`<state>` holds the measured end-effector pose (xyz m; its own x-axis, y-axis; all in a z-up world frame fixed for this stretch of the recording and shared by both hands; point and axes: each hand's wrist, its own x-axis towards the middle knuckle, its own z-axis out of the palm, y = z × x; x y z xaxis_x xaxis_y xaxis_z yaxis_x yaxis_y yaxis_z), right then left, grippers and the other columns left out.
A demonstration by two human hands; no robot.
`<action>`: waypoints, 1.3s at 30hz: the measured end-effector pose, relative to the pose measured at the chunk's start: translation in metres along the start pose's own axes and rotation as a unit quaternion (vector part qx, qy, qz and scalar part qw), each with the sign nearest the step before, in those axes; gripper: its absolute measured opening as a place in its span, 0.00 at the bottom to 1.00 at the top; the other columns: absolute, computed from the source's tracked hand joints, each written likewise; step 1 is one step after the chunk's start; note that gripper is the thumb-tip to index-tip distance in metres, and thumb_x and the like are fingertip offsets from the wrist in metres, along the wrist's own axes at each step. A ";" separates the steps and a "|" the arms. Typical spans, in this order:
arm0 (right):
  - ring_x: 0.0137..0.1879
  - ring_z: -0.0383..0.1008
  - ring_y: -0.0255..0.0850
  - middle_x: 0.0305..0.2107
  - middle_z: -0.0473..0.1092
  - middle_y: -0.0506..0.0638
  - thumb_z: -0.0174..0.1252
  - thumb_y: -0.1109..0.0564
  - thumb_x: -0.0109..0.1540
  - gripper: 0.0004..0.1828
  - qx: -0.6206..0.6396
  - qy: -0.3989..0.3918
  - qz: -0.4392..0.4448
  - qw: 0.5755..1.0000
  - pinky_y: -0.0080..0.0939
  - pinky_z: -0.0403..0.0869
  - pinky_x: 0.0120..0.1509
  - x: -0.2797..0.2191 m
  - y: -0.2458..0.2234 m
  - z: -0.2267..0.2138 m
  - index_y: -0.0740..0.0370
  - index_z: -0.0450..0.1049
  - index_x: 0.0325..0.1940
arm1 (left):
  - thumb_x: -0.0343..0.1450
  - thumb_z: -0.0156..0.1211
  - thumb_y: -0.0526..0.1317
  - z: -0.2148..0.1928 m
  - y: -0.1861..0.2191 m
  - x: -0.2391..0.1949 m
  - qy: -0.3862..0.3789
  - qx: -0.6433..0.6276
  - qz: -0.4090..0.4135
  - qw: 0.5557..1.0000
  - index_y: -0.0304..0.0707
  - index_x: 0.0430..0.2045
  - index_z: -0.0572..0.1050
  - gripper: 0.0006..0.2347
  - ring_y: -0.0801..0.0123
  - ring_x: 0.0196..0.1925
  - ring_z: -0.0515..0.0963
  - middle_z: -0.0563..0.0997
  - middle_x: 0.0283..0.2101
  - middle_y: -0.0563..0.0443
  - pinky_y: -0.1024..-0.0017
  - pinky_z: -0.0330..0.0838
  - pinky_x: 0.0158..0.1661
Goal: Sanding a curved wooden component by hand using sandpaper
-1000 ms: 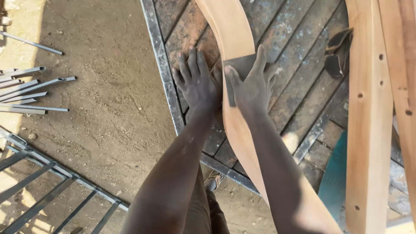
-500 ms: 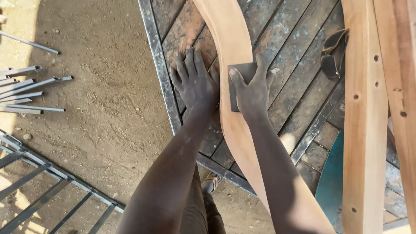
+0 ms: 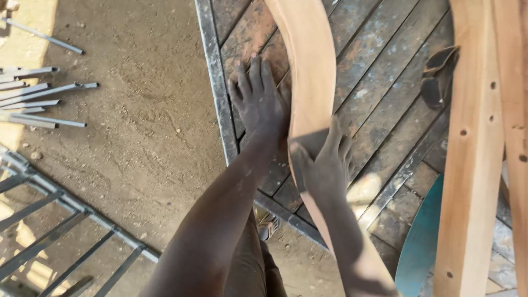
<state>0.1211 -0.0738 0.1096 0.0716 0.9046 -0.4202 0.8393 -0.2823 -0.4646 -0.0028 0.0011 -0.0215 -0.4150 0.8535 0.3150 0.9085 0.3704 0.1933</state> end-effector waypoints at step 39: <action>0.68 0.60 0.76 0.64 0.54 0.67 0.58 0.22 0.52 0.56 0.014 0.022 0.057 0.998 0.73 0.63 0.67 -0.035 0.025 -0.019 0.44 0.50 0.79 | 0.78 0.42 0.54 -0.003 0.002 -0.001 0.058 -0.022 0.002 0.998 0.43 0.61 0.69 0.22 0.48 0.75 0.60 0.66 0.69 0.46 0.42 0.50 0.68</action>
<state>0.1497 -0.1069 0.1272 0.1887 0.8792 -0.4375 0.8087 -0.3919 -0.4387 -0.0006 -0.0002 -0.0187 -0.4164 0.8062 0.4203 0.9083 0.3487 0.2311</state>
